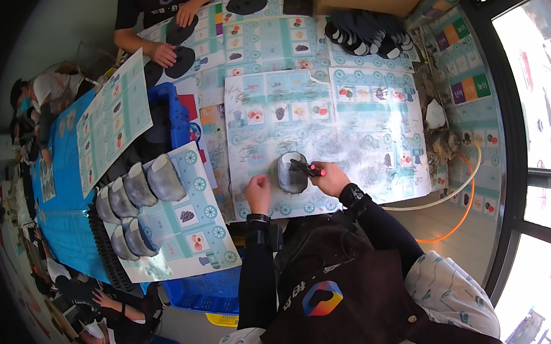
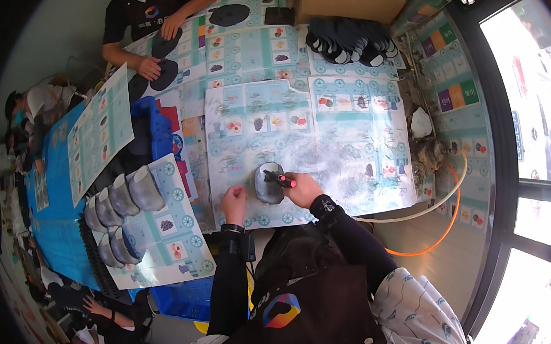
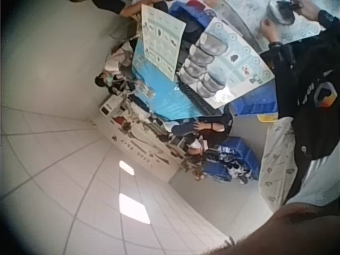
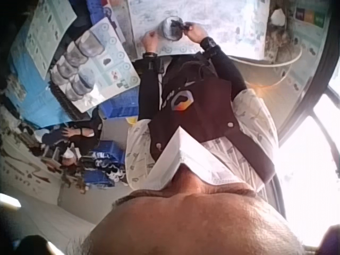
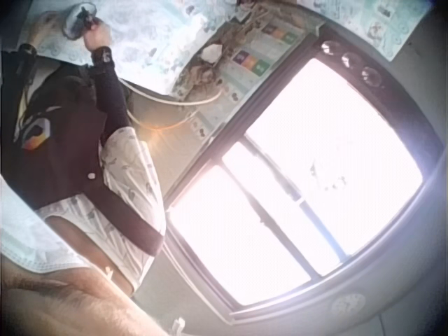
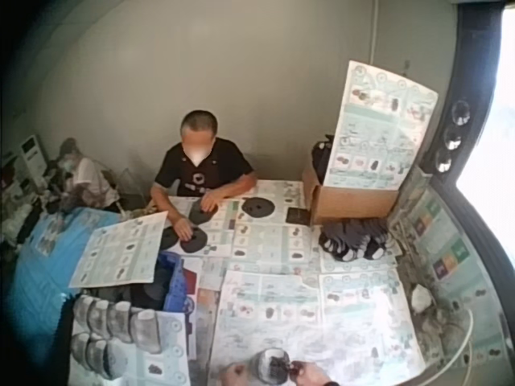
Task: Apply adhesive to shoe components using a manual spray tool.
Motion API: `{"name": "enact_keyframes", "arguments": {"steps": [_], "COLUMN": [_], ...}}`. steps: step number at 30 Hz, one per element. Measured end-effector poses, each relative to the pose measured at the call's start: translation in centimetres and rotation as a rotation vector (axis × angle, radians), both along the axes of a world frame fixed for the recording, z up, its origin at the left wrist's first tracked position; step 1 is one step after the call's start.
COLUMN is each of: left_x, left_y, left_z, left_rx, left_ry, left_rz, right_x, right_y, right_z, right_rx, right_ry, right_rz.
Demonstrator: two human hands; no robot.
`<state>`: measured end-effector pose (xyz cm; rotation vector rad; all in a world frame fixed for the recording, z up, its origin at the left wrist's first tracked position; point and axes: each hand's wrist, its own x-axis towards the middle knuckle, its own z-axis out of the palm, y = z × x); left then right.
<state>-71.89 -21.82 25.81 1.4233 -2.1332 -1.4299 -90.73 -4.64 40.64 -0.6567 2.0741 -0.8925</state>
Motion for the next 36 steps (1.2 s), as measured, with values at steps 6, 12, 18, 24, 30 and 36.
{"name": "enact_keyframes", "arguments": {"steps": [6,12,18,24,30,36], "left_x": [-2.0,-3.2,-4.9,-4.9,-4.9,-4.9], "left_y": [0.3,1.3,3.1,3.2,3.3,3.7], "left_z": [1.4,2.3,4.9,5.4,5.6,6.7], "left_rx": [-0.009,-0.081,-0.093,-0.106,-0.049,-0.092], "left_ry": [-0.011,-0.07,-0.089,-0.074,-0.064,-0.103], "left_rz": [-0.001,-0.085,-0.125,-0.141,-0.114,-0.138], "right_x": [-1.2,-2.3,-2.1,-3.4,-3.3,-1.3], "right_y": [0.3,0.7,1.5,1.5,3.2,4.9], "right_z": [-0.2,1.3,0.7,0.6,0.5,-0.5], "right_rx": [0.096,0.085,0.052,0.076,0.121,0.168], "right_ry": [0.023,0.106,0.093,0.125,0.145,0.129], "right_rz": [0.28,0.063,0.052,-0.011,0.0,0.031]}}
